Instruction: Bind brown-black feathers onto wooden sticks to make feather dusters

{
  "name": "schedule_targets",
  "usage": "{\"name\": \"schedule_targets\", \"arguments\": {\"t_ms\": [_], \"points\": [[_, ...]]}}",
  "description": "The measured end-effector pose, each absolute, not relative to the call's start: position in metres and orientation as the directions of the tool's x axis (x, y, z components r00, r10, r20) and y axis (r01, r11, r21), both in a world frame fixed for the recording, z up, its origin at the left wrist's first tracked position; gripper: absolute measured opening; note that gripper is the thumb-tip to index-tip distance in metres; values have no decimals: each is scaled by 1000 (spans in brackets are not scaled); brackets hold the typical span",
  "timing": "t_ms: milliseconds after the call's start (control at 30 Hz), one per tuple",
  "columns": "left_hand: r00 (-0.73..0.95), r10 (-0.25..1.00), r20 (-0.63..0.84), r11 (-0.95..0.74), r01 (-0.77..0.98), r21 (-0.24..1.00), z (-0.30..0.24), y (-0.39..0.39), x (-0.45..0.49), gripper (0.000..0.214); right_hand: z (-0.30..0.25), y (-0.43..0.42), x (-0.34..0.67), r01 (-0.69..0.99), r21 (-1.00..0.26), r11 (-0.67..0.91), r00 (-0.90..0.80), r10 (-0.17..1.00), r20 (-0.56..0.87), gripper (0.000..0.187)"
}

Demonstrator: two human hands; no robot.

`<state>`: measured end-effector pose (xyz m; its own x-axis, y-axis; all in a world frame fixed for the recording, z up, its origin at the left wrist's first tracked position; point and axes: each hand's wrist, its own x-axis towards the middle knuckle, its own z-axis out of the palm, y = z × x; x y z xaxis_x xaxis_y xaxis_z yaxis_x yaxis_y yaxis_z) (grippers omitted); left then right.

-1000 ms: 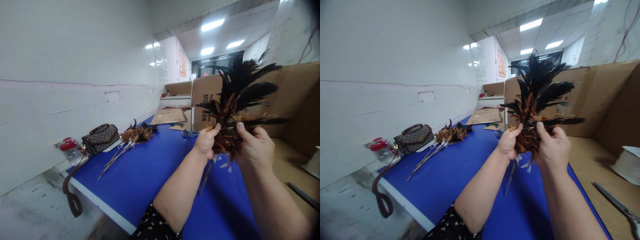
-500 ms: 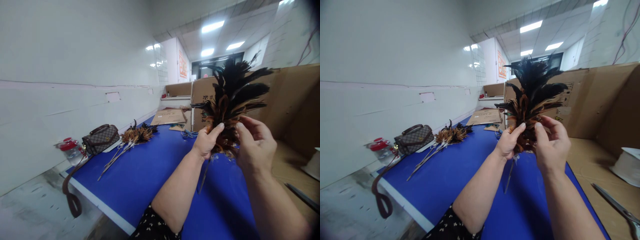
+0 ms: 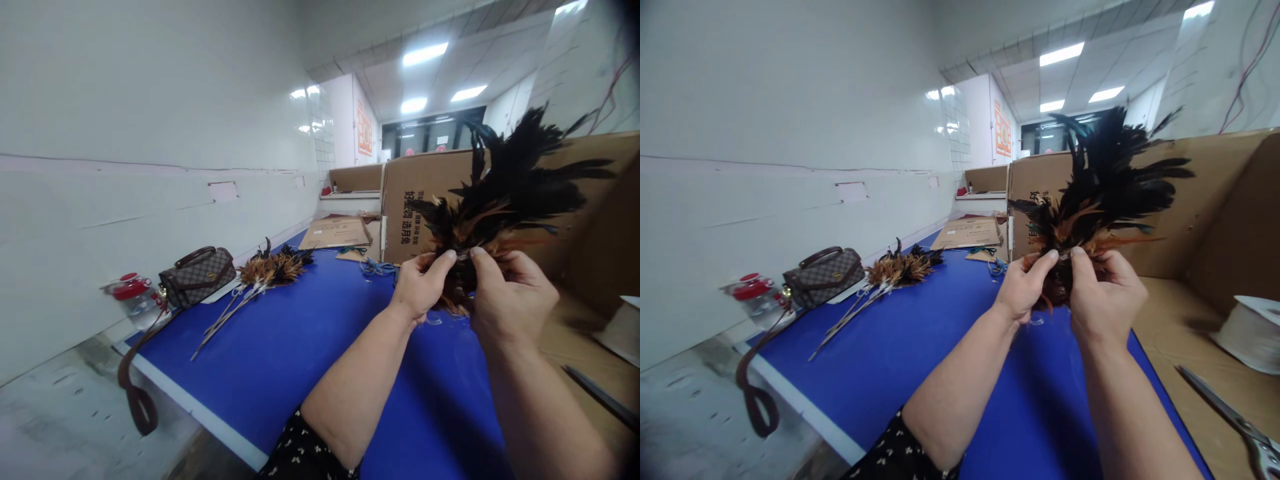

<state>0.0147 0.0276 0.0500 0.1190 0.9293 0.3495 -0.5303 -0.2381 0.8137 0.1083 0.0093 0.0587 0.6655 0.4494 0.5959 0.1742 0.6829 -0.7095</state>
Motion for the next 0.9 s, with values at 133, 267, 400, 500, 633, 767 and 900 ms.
{"name": "schedule_targets", "arguments": {"t_ms": [133, 267, 400, 500, 633, 767, 900], "points": [[65, 947, 315, -232, -541, 809, 47, 37, 14, 50, 56, 13, 108, 154, -691, 706, 622, 474, 624, 27], [-7, 949, 314, -246, -636, 731, 51, 45, 6, 56, 56, 15, 112, 172, -697, 696, 583, 498, 641, 44], [-137, 903, 408, -392, -655, 646, 58, 46, -4, 59, 51, 17, 114, 203, -720, 663, 530, 544, 650, 52], [-211, 843, 494, -511, -598, 617, 58, 51, -12, 56, 39, 21, 108, 227, -757, 613, 424, 637, 643, 55], [-295, 771, 565, -629, -495, 600, 54, 57, -17, 57, 21, 23, 88, 177, -776, 606, 176, 756, 630, 47], [-318, 722, 615, -689, -413, 595, 53, 57, -22, 60, 6, 22, 67, 190, -783, 593, 72, 787, 613, 48], [-225, 657, 720, -750, -301, 590, 56, 53, -28, 78, 7, 20, 66, 175, -784, 596, 145, 772, 619, 61]]}}
